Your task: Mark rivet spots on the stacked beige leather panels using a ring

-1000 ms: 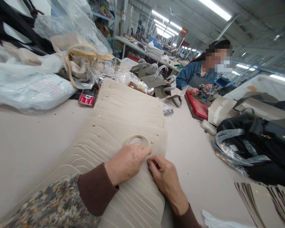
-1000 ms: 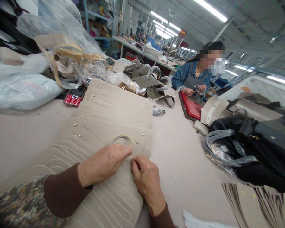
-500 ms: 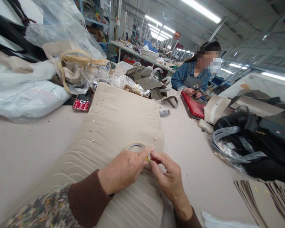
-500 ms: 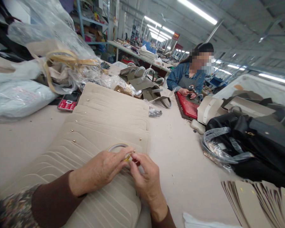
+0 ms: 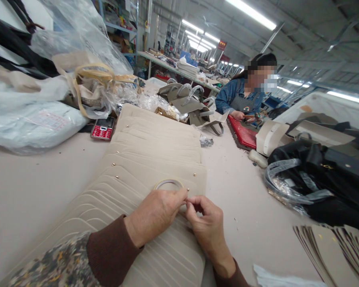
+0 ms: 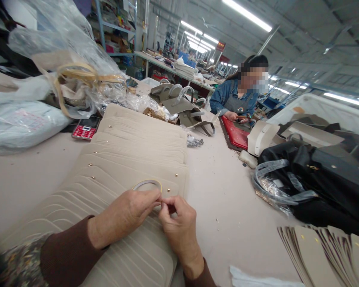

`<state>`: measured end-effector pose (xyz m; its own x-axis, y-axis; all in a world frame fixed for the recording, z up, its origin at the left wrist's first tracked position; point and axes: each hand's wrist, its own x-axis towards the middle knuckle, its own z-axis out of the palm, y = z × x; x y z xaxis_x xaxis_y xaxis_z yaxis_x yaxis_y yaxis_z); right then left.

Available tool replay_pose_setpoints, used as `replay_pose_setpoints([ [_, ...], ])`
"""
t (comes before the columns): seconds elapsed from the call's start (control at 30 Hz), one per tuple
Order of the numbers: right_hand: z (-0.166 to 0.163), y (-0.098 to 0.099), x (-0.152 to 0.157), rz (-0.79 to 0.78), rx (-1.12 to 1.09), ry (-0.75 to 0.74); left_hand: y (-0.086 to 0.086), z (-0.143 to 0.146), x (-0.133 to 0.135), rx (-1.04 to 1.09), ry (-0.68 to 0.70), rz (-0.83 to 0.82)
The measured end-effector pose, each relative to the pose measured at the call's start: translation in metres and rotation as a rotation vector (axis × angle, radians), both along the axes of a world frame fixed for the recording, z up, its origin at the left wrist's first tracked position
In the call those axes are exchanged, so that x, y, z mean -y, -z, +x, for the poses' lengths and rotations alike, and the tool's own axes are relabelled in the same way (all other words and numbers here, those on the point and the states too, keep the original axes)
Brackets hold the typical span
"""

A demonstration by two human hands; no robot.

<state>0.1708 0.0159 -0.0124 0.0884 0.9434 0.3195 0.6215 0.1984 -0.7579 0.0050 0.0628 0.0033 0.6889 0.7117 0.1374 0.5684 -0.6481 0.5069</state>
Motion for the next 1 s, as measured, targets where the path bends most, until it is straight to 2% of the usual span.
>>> replay_pose_setpoints([
  [0.13,-0.007,-0.001,-0.005,-0.297,-0.465,0.044,0.000,0.001,0.003,0.069,-0.023,0.109],
  [0.2,-0.005,0.000,-0.010,-0.344,-0.589,0.071,0.001,0.001,0.006,0.139,-0.020,0.150],
  [0.3,0.005,0.003,-0.018,-0.368,-0.651,0.148,0.000,0.002,0.008,0.165,-0.003,0.163],
  [0.53,0.019,0.009,-0.029,-0.369,-0.411,0.129,-0.001,0.005,0.002,-0.250,-0.103,0.031],
  [0.8,0.005,0.006,-0.035,-0.204,0.107,0.121,0.006,0.004,0.003,-0.257,-0.078,0.059],
  [0.9,0.006,0.008,-0.037,-0.180,0.163,0.135,0.005,0.004,0.003,-0.268,-0.070,0.055],
  [1.0,0.012,0.014,-0.033,-0.236,0.070,0.188,0.003,0.004,0.003,-0.265,-0.072,0.054],
])
